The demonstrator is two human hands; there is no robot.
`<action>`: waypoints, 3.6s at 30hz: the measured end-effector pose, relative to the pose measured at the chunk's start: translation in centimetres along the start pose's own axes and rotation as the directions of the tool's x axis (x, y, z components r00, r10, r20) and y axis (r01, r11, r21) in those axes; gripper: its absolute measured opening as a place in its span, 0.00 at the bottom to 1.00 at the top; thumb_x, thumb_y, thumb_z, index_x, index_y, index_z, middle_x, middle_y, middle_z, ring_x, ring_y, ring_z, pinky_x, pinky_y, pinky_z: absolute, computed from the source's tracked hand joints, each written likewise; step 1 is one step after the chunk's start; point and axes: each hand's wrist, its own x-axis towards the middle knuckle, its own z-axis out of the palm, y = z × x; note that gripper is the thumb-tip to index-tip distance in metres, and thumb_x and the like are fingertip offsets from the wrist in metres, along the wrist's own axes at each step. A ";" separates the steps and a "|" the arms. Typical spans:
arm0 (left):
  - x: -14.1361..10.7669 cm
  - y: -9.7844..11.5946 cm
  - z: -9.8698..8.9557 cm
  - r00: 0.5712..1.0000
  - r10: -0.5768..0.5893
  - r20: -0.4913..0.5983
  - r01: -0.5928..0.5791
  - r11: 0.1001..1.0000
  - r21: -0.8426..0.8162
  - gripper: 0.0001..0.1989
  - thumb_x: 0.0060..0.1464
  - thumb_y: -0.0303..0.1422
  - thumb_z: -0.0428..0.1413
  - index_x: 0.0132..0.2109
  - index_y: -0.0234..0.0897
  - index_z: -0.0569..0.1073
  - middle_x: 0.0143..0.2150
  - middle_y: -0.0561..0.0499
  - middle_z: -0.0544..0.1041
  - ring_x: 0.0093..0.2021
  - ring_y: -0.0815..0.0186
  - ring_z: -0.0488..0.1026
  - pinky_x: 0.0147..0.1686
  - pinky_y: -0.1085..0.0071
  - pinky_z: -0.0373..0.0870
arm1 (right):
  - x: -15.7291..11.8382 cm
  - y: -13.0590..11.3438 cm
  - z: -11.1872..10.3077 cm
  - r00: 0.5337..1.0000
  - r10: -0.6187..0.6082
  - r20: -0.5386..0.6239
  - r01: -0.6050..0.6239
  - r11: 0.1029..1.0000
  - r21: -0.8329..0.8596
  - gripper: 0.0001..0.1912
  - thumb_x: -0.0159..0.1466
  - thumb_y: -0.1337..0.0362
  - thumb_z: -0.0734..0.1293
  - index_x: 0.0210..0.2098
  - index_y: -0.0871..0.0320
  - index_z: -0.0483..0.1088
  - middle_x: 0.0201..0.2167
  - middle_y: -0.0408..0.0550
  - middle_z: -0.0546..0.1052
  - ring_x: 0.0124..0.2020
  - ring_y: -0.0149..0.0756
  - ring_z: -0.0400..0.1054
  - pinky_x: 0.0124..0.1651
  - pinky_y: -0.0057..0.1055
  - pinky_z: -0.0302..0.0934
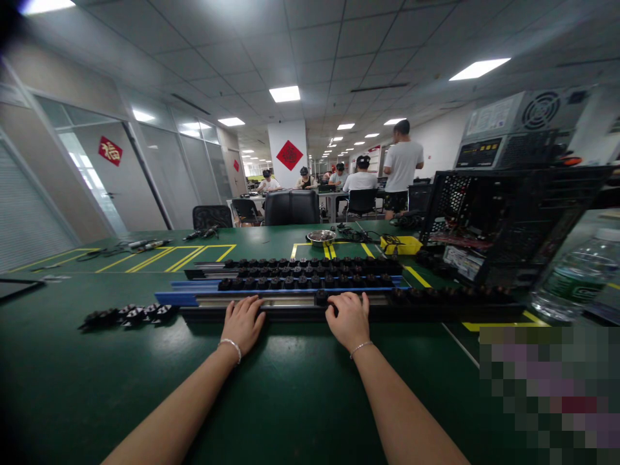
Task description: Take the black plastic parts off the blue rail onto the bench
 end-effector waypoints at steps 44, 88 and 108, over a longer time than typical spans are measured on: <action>0.0 0.2 0.0 1.000 -0.004 -0.011 0.004 1.000 -0.006 0.19 0.57 0.38 0.42 0.52 0.44 0.67 0.56 0.49 0.67 0.57 0.60 0.60 0.59 0.53 0.44 | -0.2 -0.6 0.0 0.995 -0.069 0.069 0.067 0.997 0.033 0.15 0.57 0.63 0.58 0.39 0.48 0.72 0.38 0.41 0.76 0.48 0.39 0.60 0.60 0.52 0.31; 0.5 10.0 0.1 0.976 0.134 0.174 -0.143 0.989 0.044 0.34 0.49 0.48 0.48 0.62 0.62 0.45 0.66 0.50 0.48 0.64 0.44 0.40 0.52 0.32 0.34 | -0.4 -1.2 0.7 0.947 -0.119 0.300 0.171 0.973 -0.152 0.23 0.57 0.62 0.59 0.52 0.42 0.63 0.59 0.44 0.60 0.60 0.44 0.47 0.59 0.53 0.31; 1.4 11.6 0.1 0.971 -0.011 0.239 -0.002 0.998 0.057 0.29 0.50 0.45 0.47 0.60 0.55 0.54 0.64 0.46 0.53 0.63 0.45 0.42 0.52 0.32 0.34 | -0.6 -0.9 1.0 0.963 -0.153 0.220 0.182 0.976 -0.117 0.21 0.56 0.65 0.58 0.49 0.50 0.65 0.58 0.44 0.62 0.60 0.43 0.49 0.60 0.51 0.33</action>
